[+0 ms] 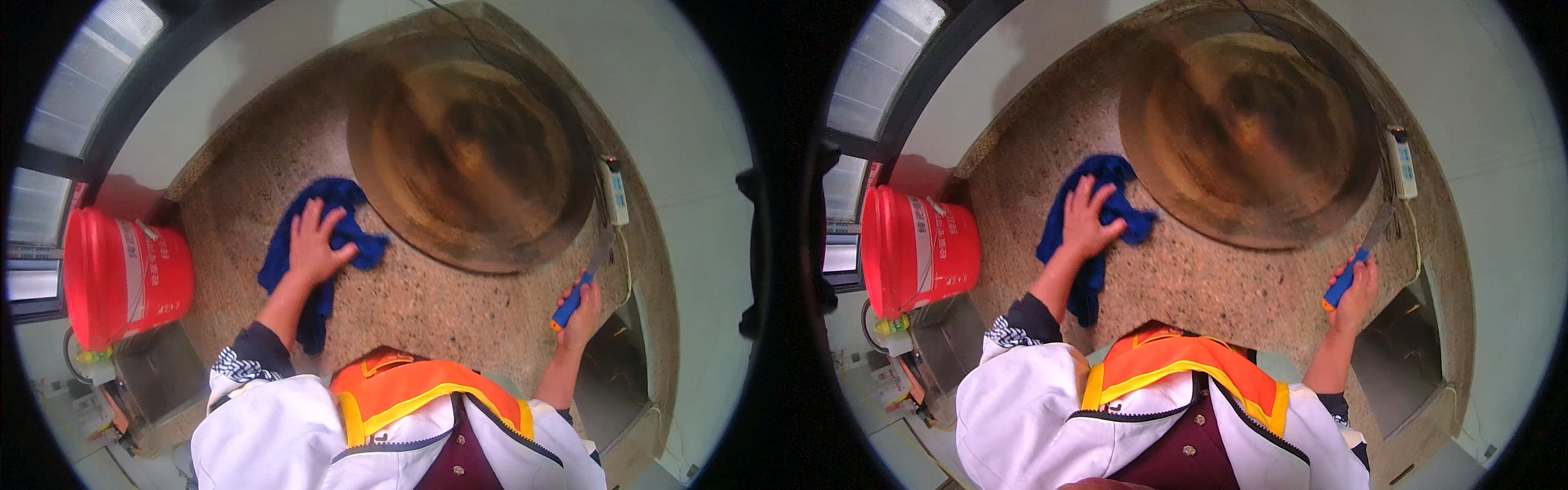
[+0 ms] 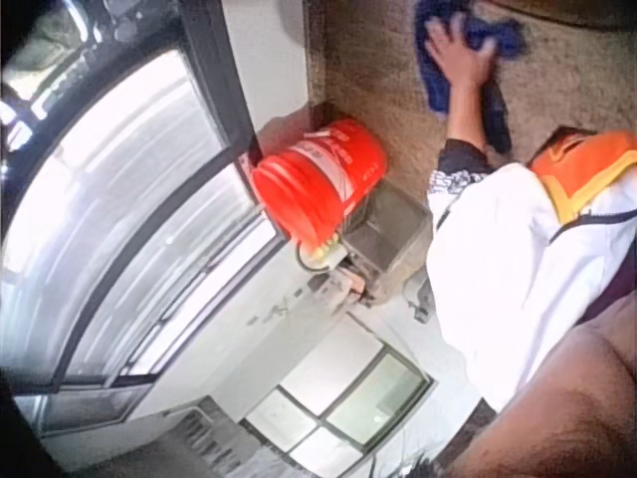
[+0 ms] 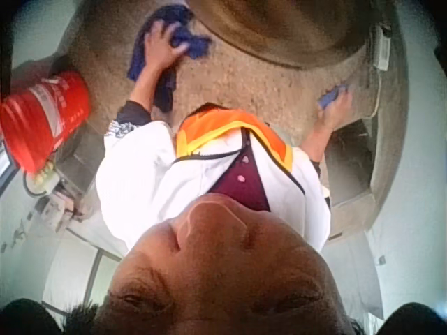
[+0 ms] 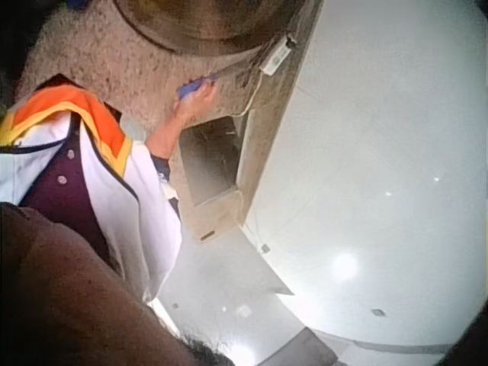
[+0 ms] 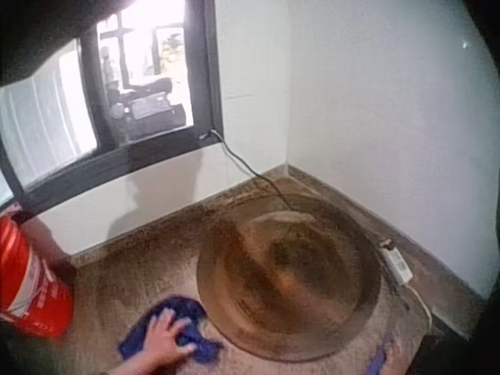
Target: The person rinses a blue cloth under a kitchen tap, then wipes a large round wooden surface and the surrounding countertop. They repeatedly rinse the cloth and continue wiping the sink basin and countertop before walking into a hallway.
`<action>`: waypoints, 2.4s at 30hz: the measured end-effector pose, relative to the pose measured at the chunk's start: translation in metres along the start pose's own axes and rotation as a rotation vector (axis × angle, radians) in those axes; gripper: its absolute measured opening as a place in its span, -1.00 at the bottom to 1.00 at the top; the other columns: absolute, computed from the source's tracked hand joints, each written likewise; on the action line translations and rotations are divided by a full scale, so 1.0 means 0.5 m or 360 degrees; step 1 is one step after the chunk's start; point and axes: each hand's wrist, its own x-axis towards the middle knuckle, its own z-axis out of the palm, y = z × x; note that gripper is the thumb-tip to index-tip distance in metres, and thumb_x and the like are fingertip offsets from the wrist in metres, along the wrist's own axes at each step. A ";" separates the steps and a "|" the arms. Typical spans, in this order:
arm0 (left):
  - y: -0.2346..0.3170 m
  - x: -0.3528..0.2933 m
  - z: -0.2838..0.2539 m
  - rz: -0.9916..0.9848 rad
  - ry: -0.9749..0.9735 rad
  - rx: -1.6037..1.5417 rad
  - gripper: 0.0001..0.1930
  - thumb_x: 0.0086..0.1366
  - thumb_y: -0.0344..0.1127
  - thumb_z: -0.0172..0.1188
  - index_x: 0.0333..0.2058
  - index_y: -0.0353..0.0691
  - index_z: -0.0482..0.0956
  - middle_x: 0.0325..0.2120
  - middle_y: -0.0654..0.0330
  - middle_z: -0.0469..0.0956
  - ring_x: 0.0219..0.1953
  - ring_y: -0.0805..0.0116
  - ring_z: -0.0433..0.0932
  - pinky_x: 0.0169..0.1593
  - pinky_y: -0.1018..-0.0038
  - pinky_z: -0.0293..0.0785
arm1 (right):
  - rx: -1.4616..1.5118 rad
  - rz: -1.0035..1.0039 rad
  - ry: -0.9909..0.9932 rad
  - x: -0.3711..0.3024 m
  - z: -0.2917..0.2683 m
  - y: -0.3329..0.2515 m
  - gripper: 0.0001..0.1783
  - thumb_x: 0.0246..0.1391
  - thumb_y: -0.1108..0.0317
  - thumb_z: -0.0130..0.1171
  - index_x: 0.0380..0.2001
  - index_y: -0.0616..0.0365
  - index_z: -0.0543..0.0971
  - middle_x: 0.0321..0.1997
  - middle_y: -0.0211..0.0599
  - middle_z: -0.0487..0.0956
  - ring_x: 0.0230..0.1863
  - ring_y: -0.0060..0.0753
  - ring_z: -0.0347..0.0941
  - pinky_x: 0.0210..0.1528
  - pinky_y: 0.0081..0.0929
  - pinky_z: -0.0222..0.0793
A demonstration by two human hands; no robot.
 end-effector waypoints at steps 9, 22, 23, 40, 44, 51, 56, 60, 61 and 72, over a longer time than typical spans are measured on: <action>-0.148 0.571 -0.048 0.0352 0.0664 -0.0235 -0.51 0.04 -0.42 0.23 0.00 -0.01 0.38 -0.02 0.02 0.37 0.05 -0.09 0.31 0.11 0.11 0.27 | -0.0138 -0.0005 0.0079 0.060 0.142 -0.028 -0.65 0.24 0.32 -0.09 0.04 0.24 0.35 -0.31 -0.41 0.42 -0.45 -0.60 0.34 -0.52 -0.62 0.32; -0.122 0.809 0.040 0.0677 0.0368 0.0087 -0.62 0.38 -0.13 -0.14 0.09 -0.06 0.42 0.22 0.20 0.22 0.26 0.14 0.13 0.33 0.21 -0.02 | -0.0393 0.0205 -0.0123 0.156 0.345 -0.028 -0.63 0.23 0.35 -0.12 0.06 0.27 0.34 -0.29 -0.38 0.44 -0.48 -0.60 0.35 -0.54 -0.63 0.35; -0.134 0.784 0.033 0.0609 0.0343 0.0060 -0.62 0.37 -0.15 -0.13 0.09 -0.07 0.42 0.21 0.19 0.24 0.24 0.14 0.15 0.32 0.20 -0.01 | -0.0328 0.0183 -0.0218 0.157 0.353 -0.028 -0.63 0.22 0.35 -0.11 0.06 0.27 0.34 -0.28 -0.38 0.44 -0.48 -0.60 0.36 -0.54 -0.63 0.36; -0.243 0.104 -0.066 -0.0480 0.0482 0.0117 -0.47 0.05 -0.11 0.14 0.05 -0.01 0.41 0.13 0.09 0.30 0.14 -0.04 0.22 0.24 0.06 0.03 | -0.0543 0.0197 -0.1643 0.059 0.685 0.008 -0.40 0.19 0.39 -0.04 0.30 -0.11 0.14 -0.46 -0.45 0.33 -0.54 -0.66 0.30 -0.51 -0.64 0.32; -0.298 0.156 -0.023 -0.0712 0.0740 0.0253 -0.50 0.11 -0.09 0.09 0.05 -0.04 0.43 0.11 0.11 0.32 0.15 0.00 0.21 0.24 0.07 0.00 | -0.0950 0.0018 -0.1682 0.052 0.841 0.093 -0.46 0.11 0.35 -0.02 0.21 -0.02 0.31 -0.44 -0.35 0.50 -0.56 -0.60 0.44 -0.54 -0.55 0.37; -0.306 0.156 -0.024 -0.0672 0.0747 0.0132 -0.52 0.12 -0.09 0.09 0.04 -0.04 0.44 0.10 0.10 0.33 0.13 0.01 0.22 0.24 0.06 -0.01 | -0.1261 0.0154 -0.1187 0.100 1.041 0.206 -0.34 0.06 0.48 -0.07 0.28 0.21 0.09 -0.18 0.07 0.50 -0.49 -0.25 0.54 -0.49 -0.31 0.51; -0.310 0.159 -0.030 -0.0661 0.0726 0.0109 -0.51 0.14 -0.08 0.09 0.07 0.00 0.41 0.12 0.12 0.30 0.14 0.03 0.21 0.22 0.06 0.02 | -0.0867 0.0597 -0.1130 0.140 1.090 0.192 -0.27 0.07 0.57 -0.08 0.32 0.16 -0.01 -0.18 0.03 0.45 -0.56 -0.22 0.48 -0.58 -0.29 0.52; -0.316 0.155 -0.019 -0.0651 0.0728 0.0045 -0.50 0.15 -0.07 0.08 0.08 -0.02 0.40 0.13 0.10 0.29 0.16 0.01 0.18 0.25 0.05 -0.05 | -0.1960 -0.0047 -0.1234 0.215 1.088 0.158 -0.50 0.06 0.38 -0.04 0.12 0.13 0.34 -0.16 -0.08 0.55 -0.36 -0.11 0.56 -0.32 -0.20 0.54; -0.316 0.153 -0.019 -0.0646 0.0727 0.0047 -0.50 0.15 -0.07 0.08 0.08 -0.02 0.40 0.13 0.11 0.28 0.16 0.01 0.18 0.25 0.05 -0.05 | -0.2389 -0.0412 -0.1305 0.228 1.082 0.155 -0.58 0.03 0.37 -0.04 0.01 0.12 0.47 -0.16 -0.10 0.59 -0.24 -0.05 0.57 -0.20 -0.19 0.52; -0.317 0.154 -0.035 -0.0626 0.0712 -0.0036 -0.51 0.14 -0.08 0.10 0.07 -0.01 0.40 0.13 0.10 0.28 0.14 0.01 0.19 0.24 -0.01 -0.05 | -0.3167 -0.0623 -0.1918 0.337 1.181 0.112 -0.79 -0.06 0.39 0.01 -0.57 0.23 0.61 -0.57 -0.10 0.54 -0.53 -0.16 0.50 -0.51 -0.21 0.40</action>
